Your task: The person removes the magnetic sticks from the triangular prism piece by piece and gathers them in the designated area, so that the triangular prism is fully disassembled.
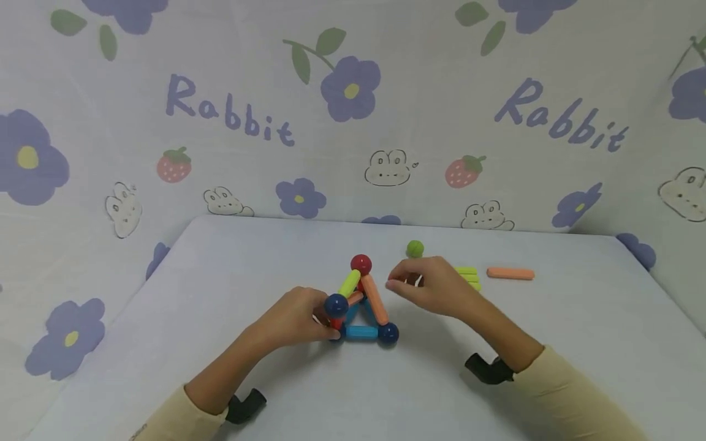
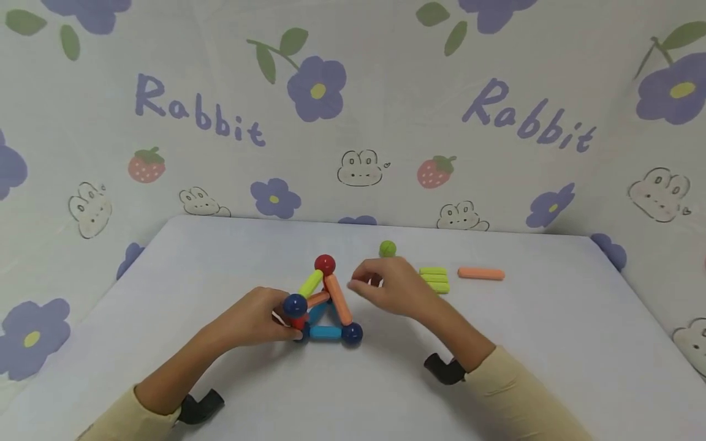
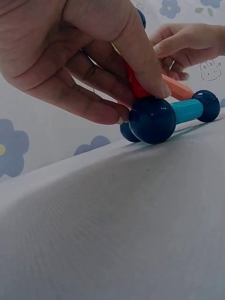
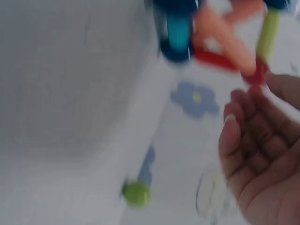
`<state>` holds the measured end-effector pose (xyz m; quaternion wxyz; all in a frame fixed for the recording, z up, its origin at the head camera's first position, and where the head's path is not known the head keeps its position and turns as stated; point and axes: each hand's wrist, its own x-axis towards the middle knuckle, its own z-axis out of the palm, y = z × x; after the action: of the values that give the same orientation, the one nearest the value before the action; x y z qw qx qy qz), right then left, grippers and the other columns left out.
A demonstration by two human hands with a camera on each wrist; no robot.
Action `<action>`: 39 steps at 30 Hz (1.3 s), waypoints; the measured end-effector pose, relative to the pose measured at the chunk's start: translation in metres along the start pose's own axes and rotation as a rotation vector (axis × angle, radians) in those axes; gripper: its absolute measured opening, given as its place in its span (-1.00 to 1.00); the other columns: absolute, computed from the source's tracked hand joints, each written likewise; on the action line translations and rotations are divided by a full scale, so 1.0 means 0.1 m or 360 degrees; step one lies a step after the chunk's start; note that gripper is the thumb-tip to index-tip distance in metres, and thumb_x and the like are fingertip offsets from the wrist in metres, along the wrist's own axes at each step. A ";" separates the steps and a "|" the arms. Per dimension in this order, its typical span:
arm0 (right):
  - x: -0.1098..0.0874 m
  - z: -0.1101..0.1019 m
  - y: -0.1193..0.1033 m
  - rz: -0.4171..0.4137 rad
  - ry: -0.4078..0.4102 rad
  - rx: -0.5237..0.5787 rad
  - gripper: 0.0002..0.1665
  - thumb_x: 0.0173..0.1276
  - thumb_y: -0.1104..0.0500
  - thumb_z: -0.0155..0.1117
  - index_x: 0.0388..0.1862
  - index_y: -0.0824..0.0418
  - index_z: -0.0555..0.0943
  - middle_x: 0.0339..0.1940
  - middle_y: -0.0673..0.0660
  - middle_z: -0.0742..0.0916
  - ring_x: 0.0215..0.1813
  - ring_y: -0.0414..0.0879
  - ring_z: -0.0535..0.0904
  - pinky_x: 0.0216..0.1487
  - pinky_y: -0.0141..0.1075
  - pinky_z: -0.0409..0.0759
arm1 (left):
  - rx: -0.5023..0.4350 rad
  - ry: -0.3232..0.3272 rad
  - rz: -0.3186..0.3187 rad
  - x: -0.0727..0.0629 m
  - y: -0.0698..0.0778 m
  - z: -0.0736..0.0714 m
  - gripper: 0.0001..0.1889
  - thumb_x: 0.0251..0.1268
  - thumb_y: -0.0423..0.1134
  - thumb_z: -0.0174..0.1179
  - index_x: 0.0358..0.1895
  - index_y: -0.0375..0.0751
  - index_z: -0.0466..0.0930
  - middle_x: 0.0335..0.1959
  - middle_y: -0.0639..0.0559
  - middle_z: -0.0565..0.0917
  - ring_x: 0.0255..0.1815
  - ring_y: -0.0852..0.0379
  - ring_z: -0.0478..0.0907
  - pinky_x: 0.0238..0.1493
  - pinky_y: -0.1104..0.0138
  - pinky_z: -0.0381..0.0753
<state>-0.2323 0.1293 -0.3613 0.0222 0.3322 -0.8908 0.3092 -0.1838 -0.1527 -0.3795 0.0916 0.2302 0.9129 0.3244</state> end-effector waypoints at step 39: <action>0.02 0.33 -0.05 0.0104 0.0112 0.0435 -0.63 0.30 0.36 0.42 0.01 0.20 0.49 -0.23 0.05 0.68 -0.26 -0.06 0.66 -0.18 -0.33 0.68 | -0.0012 -0.0032 -0.0108 0.02 0.04 -0.03 -0.73 0.07 -0.26 0.53 -0.18 -0.29 0.74 -0.45 0.12 0.73 -0.36 0.20 0.65 -0.26 0.32 0.67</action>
<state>-0.2258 0.1069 -0.3847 -0.0021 0.2918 -0.8495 0.4395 -0.1853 -0.1509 -0.3749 0.1126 0.2021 0.9180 0.3222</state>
